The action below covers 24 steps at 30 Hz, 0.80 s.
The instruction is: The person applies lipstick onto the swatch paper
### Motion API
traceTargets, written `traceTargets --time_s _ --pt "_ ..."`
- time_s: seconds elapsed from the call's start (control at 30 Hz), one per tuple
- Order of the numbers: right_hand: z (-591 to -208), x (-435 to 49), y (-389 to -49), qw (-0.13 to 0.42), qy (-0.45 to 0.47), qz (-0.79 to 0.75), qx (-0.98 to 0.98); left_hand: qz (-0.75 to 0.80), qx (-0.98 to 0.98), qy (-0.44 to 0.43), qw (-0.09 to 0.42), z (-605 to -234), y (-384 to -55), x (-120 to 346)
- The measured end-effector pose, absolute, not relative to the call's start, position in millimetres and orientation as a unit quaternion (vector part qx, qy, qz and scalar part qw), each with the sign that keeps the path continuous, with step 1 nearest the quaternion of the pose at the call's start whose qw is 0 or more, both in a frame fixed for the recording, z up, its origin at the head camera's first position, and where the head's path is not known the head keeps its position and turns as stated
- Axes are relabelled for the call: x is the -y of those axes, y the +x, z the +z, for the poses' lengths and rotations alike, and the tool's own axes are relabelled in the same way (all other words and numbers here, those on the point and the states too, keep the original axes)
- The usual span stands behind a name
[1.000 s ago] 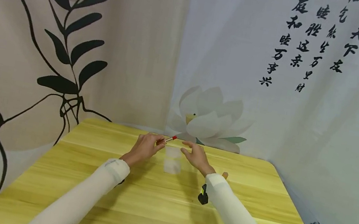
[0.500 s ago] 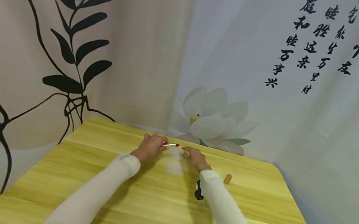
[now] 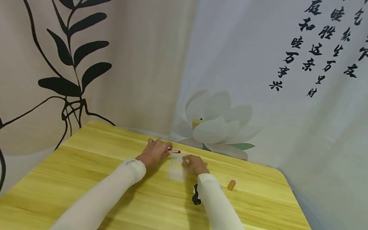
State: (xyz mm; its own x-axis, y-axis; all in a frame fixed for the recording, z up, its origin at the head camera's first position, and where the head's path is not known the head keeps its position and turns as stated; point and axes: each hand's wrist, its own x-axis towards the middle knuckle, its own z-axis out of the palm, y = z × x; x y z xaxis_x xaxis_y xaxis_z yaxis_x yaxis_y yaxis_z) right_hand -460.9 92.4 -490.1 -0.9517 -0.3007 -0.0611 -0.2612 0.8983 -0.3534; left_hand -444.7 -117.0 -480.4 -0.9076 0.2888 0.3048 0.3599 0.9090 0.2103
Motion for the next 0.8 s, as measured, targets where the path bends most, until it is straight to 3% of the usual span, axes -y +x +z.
traceTargets --time_s 0.53,0.8 --pt "-502 -101 -464 0.045 -0.147 -0.204 -0.967 -0.119 0.968 -0.174 0.136 -485 -452 105" --pt "-492 -104 -455 0.04 -0.153 -0.214 -0.964 -0.093 0.968 -0.171 0.161 -489 -459 97"
